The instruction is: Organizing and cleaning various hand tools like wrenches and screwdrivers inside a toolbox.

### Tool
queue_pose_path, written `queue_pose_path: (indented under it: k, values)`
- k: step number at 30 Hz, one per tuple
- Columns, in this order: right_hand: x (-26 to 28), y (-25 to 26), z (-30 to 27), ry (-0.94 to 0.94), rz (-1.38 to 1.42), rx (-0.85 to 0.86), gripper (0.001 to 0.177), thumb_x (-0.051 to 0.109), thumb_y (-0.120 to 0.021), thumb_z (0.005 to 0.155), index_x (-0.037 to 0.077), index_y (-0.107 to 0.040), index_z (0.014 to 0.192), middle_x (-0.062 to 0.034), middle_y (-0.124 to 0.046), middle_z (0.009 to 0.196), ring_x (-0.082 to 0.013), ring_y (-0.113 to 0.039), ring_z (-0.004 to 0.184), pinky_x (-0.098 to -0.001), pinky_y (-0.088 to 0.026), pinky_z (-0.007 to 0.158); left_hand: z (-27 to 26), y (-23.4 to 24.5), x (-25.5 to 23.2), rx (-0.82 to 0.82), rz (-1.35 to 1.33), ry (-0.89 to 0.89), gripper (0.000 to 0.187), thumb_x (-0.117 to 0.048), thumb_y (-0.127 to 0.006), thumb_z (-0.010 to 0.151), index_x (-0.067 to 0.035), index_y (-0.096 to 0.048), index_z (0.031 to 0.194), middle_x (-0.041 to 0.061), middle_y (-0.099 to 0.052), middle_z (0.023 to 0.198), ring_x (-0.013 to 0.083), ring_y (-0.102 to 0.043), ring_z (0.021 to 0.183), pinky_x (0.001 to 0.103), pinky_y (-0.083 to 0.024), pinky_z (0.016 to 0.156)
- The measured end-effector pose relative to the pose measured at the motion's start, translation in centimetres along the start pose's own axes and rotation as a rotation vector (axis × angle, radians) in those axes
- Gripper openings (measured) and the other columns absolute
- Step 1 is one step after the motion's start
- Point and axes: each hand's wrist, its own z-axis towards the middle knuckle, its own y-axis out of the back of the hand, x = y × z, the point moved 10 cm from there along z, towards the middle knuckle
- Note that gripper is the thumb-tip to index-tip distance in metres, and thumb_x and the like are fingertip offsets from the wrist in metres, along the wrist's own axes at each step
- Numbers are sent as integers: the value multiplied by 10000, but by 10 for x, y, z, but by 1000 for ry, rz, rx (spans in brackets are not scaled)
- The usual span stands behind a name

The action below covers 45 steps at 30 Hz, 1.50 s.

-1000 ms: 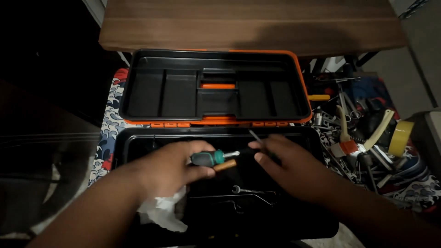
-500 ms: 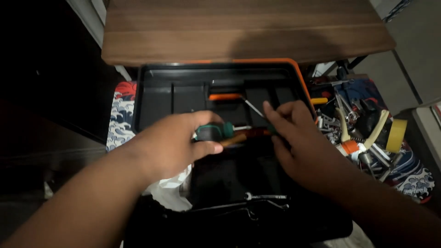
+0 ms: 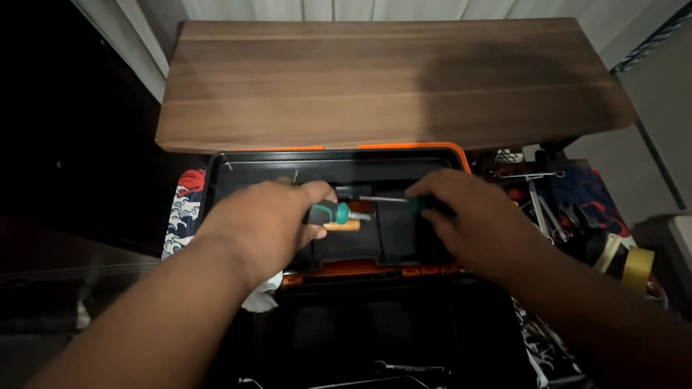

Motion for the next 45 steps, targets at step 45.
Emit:
queue_pose_path:
  k: [45]
  values:
    - [-72, -22, 22, -238, -180, 33, 728, 0, -619, 848, 34, -333, 1518, -186, -260, 1585, -410, -203, 1505, -478, -298, 1168, 57, 7, 34, -32, -114, 98, 339, -260, -663, 986, -365, -586, 1299, 86, -702, 1144, 286, -680, 1100, 449, -516, 965]
